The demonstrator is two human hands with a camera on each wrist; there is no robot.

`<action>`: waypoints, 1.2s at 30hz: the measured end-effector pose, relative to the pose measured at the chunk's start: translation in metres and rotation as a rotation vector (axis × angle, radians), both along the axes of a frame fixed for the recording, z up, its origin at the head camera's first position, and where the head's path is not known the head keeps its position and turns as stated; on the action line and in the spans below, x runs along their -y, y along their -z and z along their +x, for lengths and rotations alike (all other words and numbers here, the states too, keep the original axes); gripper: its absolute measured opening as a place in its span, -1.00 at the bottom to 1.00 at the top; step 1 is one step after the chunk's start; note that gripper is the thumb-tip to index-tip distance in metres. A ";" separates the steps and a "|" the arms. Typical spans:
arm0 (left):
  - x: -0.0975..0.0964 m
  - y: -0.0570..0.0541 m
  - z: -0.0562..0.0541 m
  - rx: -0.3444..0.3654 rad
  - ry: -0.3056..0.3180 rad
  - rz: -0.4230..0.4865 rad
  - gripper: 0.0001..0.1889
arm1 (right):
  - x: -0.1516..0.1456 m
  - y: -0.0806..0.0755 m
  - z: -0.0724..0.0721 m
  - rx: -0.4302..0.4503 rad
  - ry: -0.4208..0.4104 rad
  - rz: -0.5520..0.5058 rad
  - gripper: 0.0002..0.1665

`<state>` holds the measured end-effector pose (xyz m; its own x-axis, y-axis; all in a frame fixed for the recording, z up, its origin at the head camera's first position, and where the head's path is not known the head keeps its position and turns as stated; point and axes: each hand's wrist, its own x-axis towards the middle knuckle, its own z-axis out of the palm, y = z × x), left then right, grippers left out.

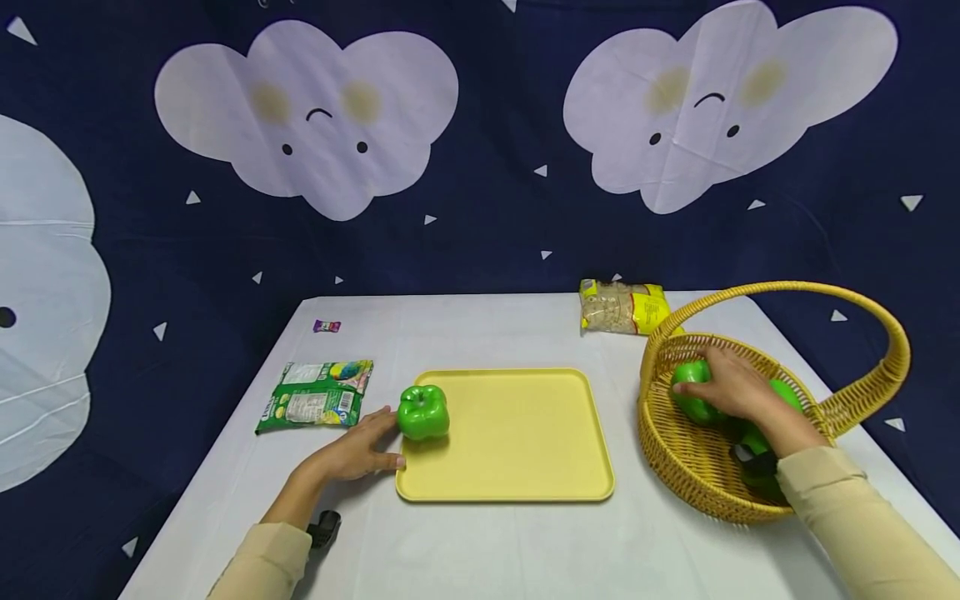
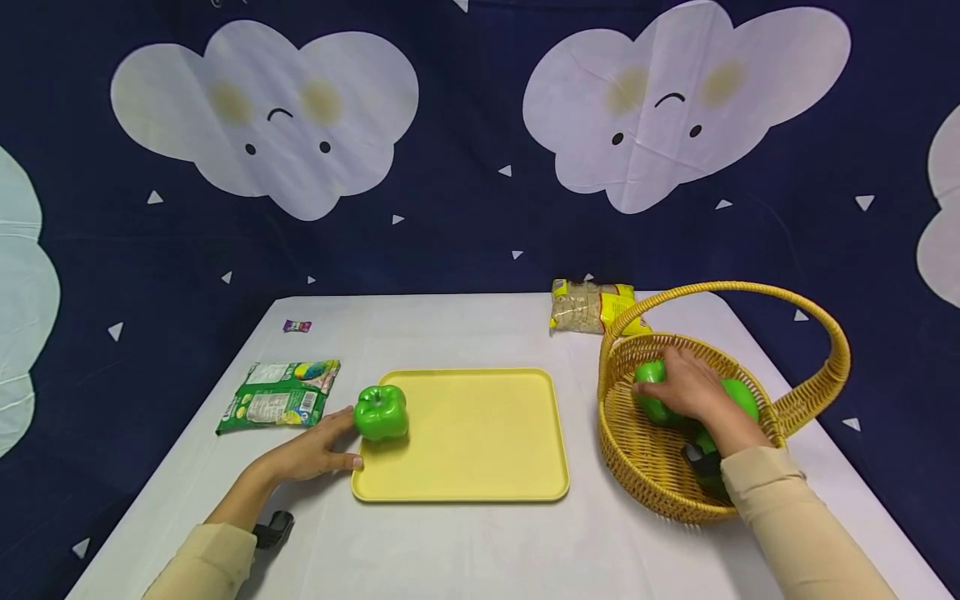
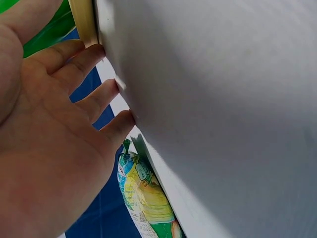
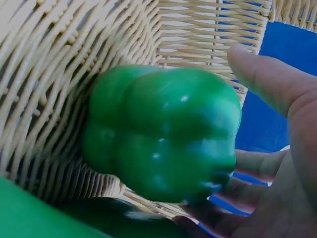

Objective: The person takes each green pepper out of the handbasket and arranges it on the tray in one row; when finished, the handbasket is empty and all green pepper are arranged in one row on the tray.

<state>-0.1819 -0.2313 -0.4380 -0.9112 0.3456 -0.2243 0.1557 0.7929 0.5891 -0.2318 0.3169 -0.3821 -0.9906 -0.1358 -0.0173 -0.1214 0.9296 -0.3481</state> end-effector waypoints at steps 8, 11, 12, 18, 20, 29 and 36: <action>0.000 -0.001 0.000 0.000 0.001 -0.005 -0.10 | 0.006 0.003 0.004 0.015 -0.083 -0.042 -0.03; 0.000 -0.001 0.000 0.000 0.000 -0.007 -0.10 | 0.007 0.004 0.006 0.012 -0.097 -0.038 -0.02; 0.000 0.000 0.000 0.001 0.001 -0.007 -0.10 | 0.007 0.004 0.006 0.012 -0.102 -0.038 -0.02; -0.001 -0.001 0.000 0.005 0.000 -0.002 -0.10 | 0.010 0.006 0.007 0.028 -0.155 -0.071 -0.05; -0.001 -0.001 0.000 0.006 -0.002 0.000 -0.10 | 0.011 0.006 0.008 0.037 -0.171 -0.083 -0.06; -0.001 -0.001 0.000 0.008 -0.006 0.005 -0.10 | 0.012 0.005 0.013 0.050 -0.219 -0.103 -0.07; 0.000 -0.001 0.000 0.010 -0.006 -0.007 -0.10 | 0.013 0.005 0.019 0.029 -0.274 -0.092 0.01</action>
<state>-0.1817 -0.2308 -0.4368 -0.9110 0.3385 -0.2356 0.1452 0.7980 0.5849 -0.2126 0.3038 -0.3872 -0.9159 -0.4009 -0.0202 -0.3526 0.8277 -0.4366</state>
